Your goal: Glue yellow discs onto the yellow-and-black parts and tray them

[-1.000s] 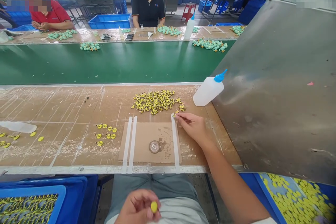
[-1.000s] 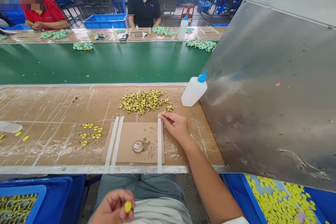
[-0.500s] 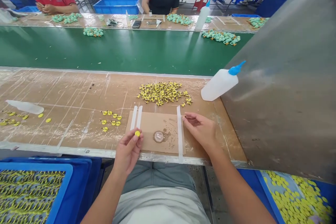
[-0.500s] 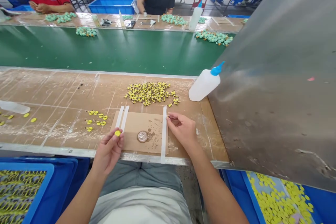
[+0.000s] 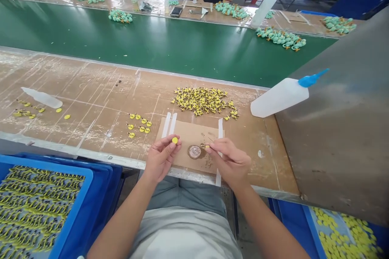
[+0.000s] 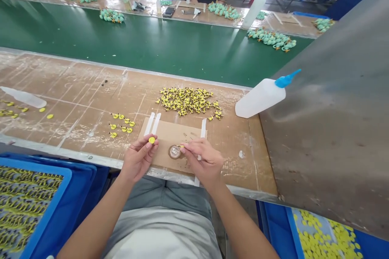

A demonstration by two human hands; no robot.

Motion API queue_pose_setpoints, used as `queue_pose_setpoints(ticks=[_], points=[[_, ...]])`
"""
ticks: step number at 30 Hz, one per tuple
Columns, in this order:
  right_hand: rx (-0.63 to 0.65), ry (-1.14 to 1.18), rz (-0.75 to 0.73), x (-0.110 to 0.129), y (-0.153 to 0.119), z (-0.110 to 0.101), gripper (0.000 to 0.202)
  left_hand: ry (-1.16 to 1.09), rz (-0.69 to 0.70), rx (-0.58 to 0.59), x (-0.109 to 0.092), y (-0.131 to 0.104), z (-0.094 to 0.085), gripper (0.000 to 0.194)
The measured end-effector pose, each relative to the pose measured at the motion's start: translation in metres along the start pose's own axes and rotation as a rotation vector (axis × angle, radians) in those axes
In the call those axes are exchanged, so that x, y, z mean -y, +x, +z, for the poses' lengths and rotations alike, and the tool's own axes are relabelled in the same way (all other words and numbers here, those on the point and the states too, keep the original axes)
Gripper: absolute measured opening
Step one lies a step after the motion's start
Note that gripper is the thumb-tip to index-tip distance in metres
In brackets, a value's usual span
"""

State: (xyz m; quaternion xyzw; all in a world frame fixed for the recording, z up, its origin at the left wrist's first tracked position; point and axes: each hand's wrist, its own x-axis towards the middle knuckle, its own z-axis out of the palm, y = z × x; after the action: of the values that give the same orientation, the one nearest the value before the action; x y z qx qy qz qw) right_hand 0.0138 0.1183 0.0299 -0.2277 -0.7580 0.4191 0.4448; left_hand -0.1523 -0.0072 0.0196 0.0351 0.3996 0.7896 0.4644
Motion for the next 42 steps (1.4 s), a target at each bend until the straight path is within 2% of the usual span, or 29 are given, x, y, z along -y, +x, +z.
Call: queue_pose_setpoints(ticks=[3,8,25,34,42], points=[[0.014,-0.032,-0.068,-0.003,-0.005,0.012,0.025,-0.020,-0.013,0.007,-0.001,0.001,0.000,0.026],[0.011,-0.058,-0.162,-0.010,-0.008,0.015,0.034,-0.045,-0.032,0.024,-0.002,0.000,0.000,0.026],[0.039,-0.087,-0.185,-0.006,-0.006,0.016,0.034,-0.061,-0.044,0.039,-0.004,0.000,0.001,0.025],[0.042,-0.127,-0.267,-0.004,-0.004,0.012,0.045,-0.048,-0.049,0.035,-0.005,-0.001,0.001,0.026],[0.089,-0.168,-0.267,-0.006,-0.003,0.014,0.045,-0.045,-0.050,0.042,-0.004,-0.001,0.000,0.025]])
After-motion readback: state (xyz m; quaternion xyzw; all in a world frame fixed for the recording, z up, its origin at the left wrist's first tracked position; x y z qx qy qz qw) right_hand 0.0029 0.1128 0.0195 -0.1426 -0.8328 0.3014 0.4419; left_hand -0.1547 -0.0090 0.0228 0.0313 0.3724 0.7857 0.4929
